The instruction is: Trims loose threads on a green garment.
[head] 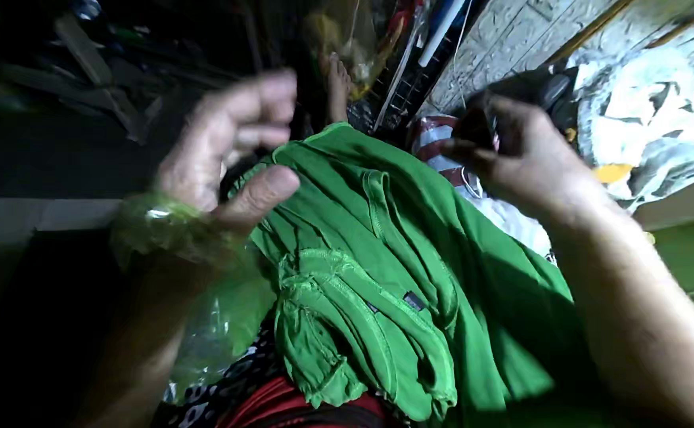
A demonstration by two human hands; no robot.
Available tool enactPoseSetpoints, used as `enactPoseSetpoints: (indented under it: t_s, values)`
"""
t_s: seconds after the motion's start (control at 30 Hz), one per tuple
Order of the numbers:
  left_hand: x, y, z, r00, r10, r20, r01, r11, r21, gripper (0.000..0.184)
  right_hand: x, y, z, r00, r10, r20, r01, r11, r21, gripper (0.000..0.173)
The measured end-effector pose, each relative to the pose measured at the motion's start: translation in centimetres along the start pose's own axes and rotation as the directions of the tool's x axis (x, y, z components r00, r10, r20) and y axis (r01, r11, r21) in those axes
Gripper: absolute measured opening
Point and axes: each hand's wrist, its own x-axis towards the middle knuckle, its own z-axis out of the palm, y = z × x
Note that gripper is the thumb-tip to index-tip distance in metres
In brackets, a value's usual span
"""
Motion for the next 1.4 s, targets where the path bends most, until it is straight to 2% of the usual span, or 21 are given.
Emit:
enactPoseSetpoints:
  t_s: [0.03, 0.1, 0.17, 0.23, 0.3, 0.37, 0.5, 0.57, 0.63, 0.73, 0.8, 0.87, 0.97, 1.0, 1.07, 1.1, 1.13, 1.2, 1.3, 1.37, 1.4]
  values:
    - [-1.0, -1.0, 0.2, 0.999, -0.044, -0.02, 0.045, 0.999, 0.022, 0.05, -0.6, 0.7, 0.1, 0.994, 0.093, 0.055, -0.092, 0.996, -0.017, 0.017]
    - [-2.6, -2.6, 1.7, 0.996, -0.091, 0.013, 0.09, 0.995, 0.047, 0.033, -1.9, 2.0, 1.5, 0.964, 0.168, 0.205, -0.167, 0.986, -0.022, 0.021]
    - [-3.0, -2.4, 3.5, 0.979, -0.183, 0.094, 0.175, 0.981, 0.086, 0.027, -2.7, 3.2, 3.6, 0.945, 0.119, 0.305, -0.124, 0.992, -0.002, 0.023]
    - [-2.3, -2.1, 5.2, 0.968, -0.218, 0.128, 0.204, 0.972, 0.115, 0.023, -2.8, 3.8, 4.7, 0.935, 0.079, 0.346, -0.091, 0.996, 0.017, 0.015]
    - [-1.1, -2.0, 6.4, 0.944, -0.28, 0.173, 0.248, 0.951, 0.186, 0.031, -2.8, 4.1, 4.5, 0.935, 0.111, 0.336, -0.137, 0.989, 0.055, 0.006]
    - [-0.1, -2.4, 7.3, 0.905, -0.354, 0.237, 0.296, 0.922, 0.248, 0.05, -2.8, 4.6, 3.7, 0.942, 0.188, 0.278, -0.216, 0.974, 0.072, 0.007]
    - [-0.7, -5.4, 8.3, 0.899, -0.375, 0.226, 0.342, 0.924, 0.171, 0.055, -1.9, 9.2, 2.7, 0.977, 0.212, 0.024, -0.208, 0.972, -0.114, 0.014]
    - [-0.7, -5.8, 8.0, 0.9, -0.365, 0.237, 0.337, 0.929, 0.15, 0.056, -1.9, 10.1, 2.7, 0.975, 0.218, 0.045, -0.208, 0.965, -0.158, 0.022]
    - [-0.1, -5.4, 7.7, 0.882, -0.385, 0.272, 0.344, 0.92, 0.188, 0.06, -2.3, 8.5, 1.8, 0.972, 0.222, 0.075, -0.21, 0.968, -0.139, 0.027]
    - [1.8, -4.8, 7.3, 0.83, -0.428, 0.358, 0.336, 0.895, 0.292, 0.06, -5.0, 5.7, -0.3, 0.983, -0.018, 0.184, 0.036, 0.994, -0.098, 0.023]
    - [2.7, -4.5, 7.3, 0.835, -0.392, 0.386, 0.267, 0.902, 0.338, 0.038, -8.3, 3.5, 0.5, 0.921, -0.165, 0.353, 0.214, 0.971, -0.105, 0.021]
    - [3.4, -4.1, 7.3, 0.857, -0.356, 0.372, 0.247, 0.918, 0.309, 0.022, -11.9, 1.4, 2.7, 0.888, -0.067, 0.455, 0.221, 0.93, -0.295, 0.023]
    - [4.1, -3.4, 6.9, 0.93, -0.284, 0.233, 0.252, 0.955, 0.157, 0.025, -15.8, 1.0, 4.1, 0.95, 0.058, 0.306, 0.124, 0.83, -0.544, 0.019]
    - [4.4, -3.2, 6.8, 0.946, -0.264, 0.187, 0.249, 0.963, 0.098, 0.025, -16.8, 1.3, 3.7, 0.945, 0.073, 0.319, 0.106, 0.853, -0.51, 0.019]
    - [5.0, -3.3, 6.5, 0.973, -0.199, 0.114, 0.195, 0.98, 0.046, 0.025, -18.6, 0.9, 2.0, 0.878, 0.089, 0.47, 0.079, 0.942, -0.326, 0.027]
    - [5.3, -3.6, 6.3, 0.982, -0.165, 0.089, 0.161, 0.986, 0.045, 0.026, -19.7, 0.6, 0.8, 0.862, 0.031, 0.506, 0.11, 0.963, -0.245, 0.027]
    - [5.7, -4.1, 6.0, 0.988, -0.136, 0.072, 0.134, 0.99, 0.04, 0.027, -20.8, 0.3, -0.6, 0.875, -0.034, 0.482, 0.154, 0.965, -0.212, 0.025]
    - [6.2, -4.6, 6.0, 0.989, -0.136, 0.058, 0.133, 0.99, 0.047, 0.028, -22.4, 1.2, -3.1, 0.951, -0.082, 0.298, 0.171, 0.943, -0.285, 0.022]
    - [6.4, -4.8, 8.2, 0.938, -0.289, 0.189, 0.247, 0.944, 0.218, 0.031, -21.3, 6.1, -3.3, 0.996, 0.056, 0.066, -0.031, 0.942, -0.334, 0.027]
    - [6.2, -6.0, 10.1, 0.836, -0.422, 0.35, 0.311, 0.891, 0.331, 0.044, -20.0, 9.0, -2.2, 0.943, 0.302, 0.14, -0.275, 0.944, -0.183, 0.022]
    - [6.1, -6.5, 10.5, 0.804, -0.45, 0.388, 0.311, 0.876, 0.369, 0.049, -19.8, 10.1, -1.7, 0.918, 0.353, 0.18, -0.34, 0.935, -0.101, 0.019]
